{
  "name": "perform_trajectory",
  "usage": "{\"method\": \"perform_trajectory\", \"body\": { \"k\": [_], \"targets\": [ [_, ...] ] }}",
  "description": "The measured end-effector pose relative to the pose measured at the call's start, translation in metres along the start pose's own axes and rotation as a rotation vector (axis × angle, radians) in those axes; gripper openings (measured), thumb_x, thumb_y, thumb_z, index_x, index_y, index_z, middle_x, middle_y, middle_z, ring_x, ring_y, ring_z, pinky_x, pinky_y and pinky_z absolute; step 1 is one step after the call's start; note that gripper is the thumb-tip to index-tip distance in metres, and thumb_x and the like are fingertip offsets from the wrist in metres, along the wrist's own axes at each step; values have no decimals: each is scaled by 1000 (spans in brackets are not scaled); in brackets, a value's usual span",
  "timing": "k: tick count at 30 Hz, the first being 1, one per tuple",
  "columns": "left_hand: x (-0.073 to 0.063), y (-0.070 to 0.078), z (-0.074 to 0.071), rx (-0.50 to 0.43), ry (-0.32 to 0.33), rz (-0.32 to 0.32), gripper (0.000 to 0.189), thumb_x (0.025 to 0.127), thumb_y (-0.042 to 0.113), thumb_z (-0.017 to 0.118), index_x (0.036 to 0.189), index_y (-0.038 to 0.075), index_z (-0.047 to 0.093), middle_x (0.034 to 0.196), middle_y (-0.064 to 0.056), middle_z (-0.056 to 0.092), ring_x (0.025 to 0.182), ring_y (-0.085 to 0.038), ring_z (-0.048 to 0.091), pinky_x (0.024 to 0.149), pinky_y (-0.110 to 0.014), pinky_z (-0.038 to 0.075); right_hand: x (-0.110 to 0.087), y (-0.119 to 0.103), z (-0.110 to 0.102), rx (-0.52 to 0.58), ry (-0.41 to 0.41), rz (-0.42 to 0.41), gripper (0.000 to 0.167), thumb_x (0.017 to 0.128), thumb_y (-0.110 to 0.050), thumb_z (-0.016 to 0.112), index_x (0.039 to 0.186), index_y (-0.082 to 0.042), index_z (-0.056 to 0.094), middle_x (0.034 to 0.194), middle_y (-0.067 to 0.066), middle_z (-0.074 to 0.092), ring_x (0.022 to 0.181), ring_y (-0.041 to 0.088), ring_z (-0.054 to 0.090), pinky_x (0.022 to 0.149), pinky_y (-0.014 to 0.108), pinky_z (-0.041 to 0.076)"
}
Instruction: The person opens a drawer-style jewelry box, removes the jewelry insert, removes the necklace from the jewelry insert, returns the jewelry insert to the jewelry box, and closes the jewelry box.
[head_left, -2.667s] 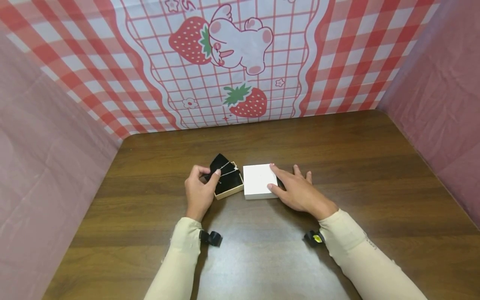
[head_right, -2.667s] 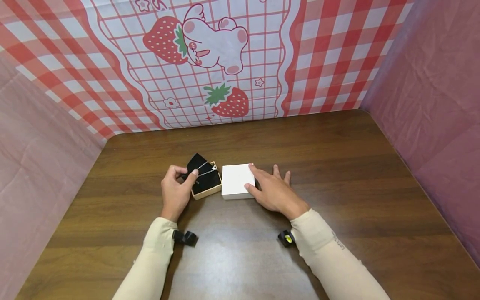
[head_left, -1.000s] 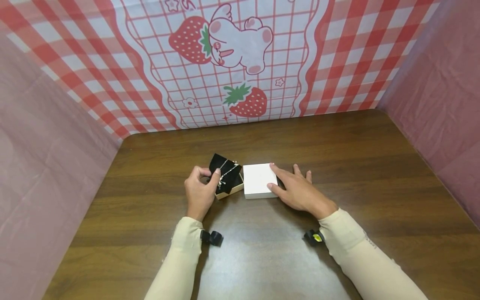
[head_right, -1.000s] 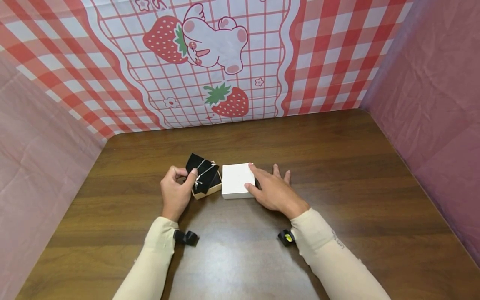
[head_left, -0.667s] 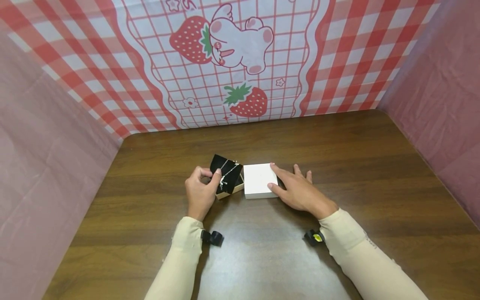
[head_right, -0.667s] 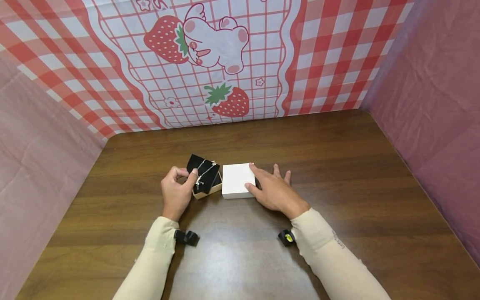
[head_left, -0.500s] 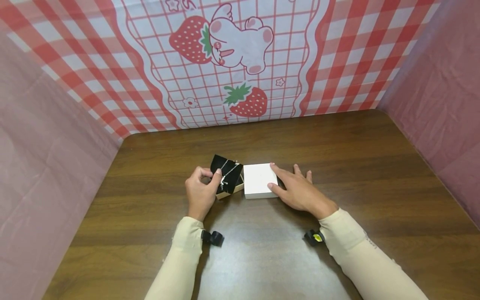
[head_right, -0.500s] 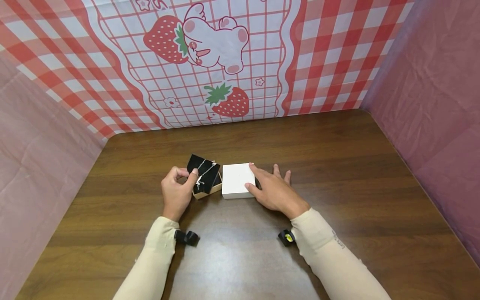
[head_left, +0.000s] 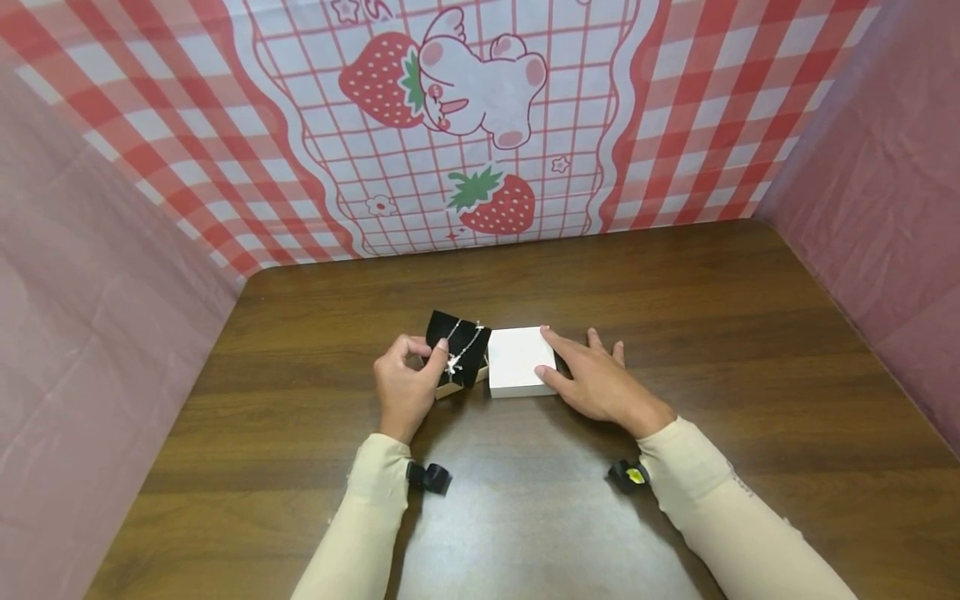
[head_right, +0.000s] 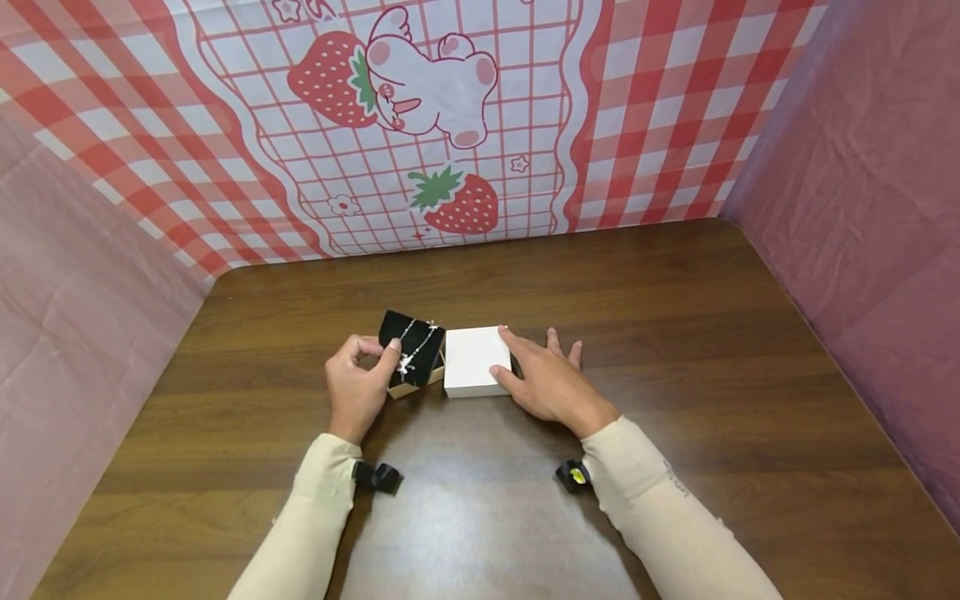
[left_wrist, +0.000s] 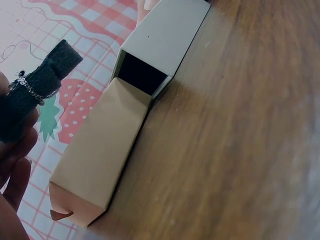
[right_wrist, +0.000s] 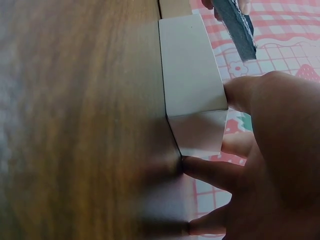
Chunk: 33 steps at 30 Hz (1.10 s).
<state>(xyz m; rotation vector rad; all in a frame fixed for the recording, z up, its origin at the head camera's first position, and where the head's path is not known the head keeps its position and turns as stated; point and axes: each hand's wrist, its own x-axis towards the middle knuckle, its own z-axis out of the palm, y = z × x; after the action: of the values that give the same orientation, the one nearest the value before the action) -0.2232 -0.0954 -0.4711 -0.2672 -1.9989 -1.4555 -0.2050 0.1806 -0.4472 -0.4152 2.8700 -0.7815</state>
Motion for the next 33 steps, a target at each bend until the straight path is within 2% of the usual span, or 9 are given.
{"method": "perform_trajectory", "body": {
  "k": [3,5,9,12,16,20,26,33],
  "targets": [
    [0,1,3,-12,-9,1,22,81,9,82,72,5,62,84,-12,73,66,-18,61,56,-35,48,0,0,-1,11,5,2,68,102,-50,50,160,-23,26,157,8,38,143,59,9,103,80,-3],
    [-1,1,5,-18,-17,2,21,81,6,82,72,3,62,85,-14,73,66,-20,61,55,-36,47,0,1,-1,17,7,3,68,102,-49,51,160,-23,26,157,8,38,143,59,9,103,80,-3],
    [-1,7,9,-44,-25,13,20,79,-4,79,71,-4,60,86,-24,72,74,-32,68,62,-52,53,0,1,0,15,3,4,68,102,-49,51,160,-23,26,157,8,37,143,58,9,102,80,-3],
    [-1,21,7,-60,-26,17,20,79,-9,77,70,-7,59,85,-27,71,80,-38,69,69,-58,53,0,1,0,13,7,5,67,102,-49,51,159,-23,27,156,9,38,143,59,9,102,80,-3],
    [0,37,6,-52,-22,19,19,80,-7,75,70,-6,59,83,-25,71,82,-36,70,74,-44,56,1,-1,1,16,22,15,66,102,-48,51,159,-22,29,155,12,39,143,59,11,102,81,-2],
    [0,40,8,-47,-23,42,19,80,-6,75,69,-5,60,80,-22,71,84,-35,71,78,-33,55,2,-1,1,19,36,22,66,102,-47,52,158,-22,31,154,13,41,143,58,12,102,81,-2],
    [-1,44,11,-27,-8,92,20,78,-9,76,67,-3,60,75,-20,71,80,-35,71,75,-30,55,2,0,3,26,58,13,65,101,-47,52,157,-21,33,153,13,42,142,58,15,102,81,-1],
    [-3,50,13,1,18,78,20,76,-9,76,65,-3,60,76,-21,70,74,-34,70,71,-36,54,4,-1,4,27,73,6,64,101,-48,51,156,-20,35,153,13,43,142,57,17,102,81,0]
  ]
}}
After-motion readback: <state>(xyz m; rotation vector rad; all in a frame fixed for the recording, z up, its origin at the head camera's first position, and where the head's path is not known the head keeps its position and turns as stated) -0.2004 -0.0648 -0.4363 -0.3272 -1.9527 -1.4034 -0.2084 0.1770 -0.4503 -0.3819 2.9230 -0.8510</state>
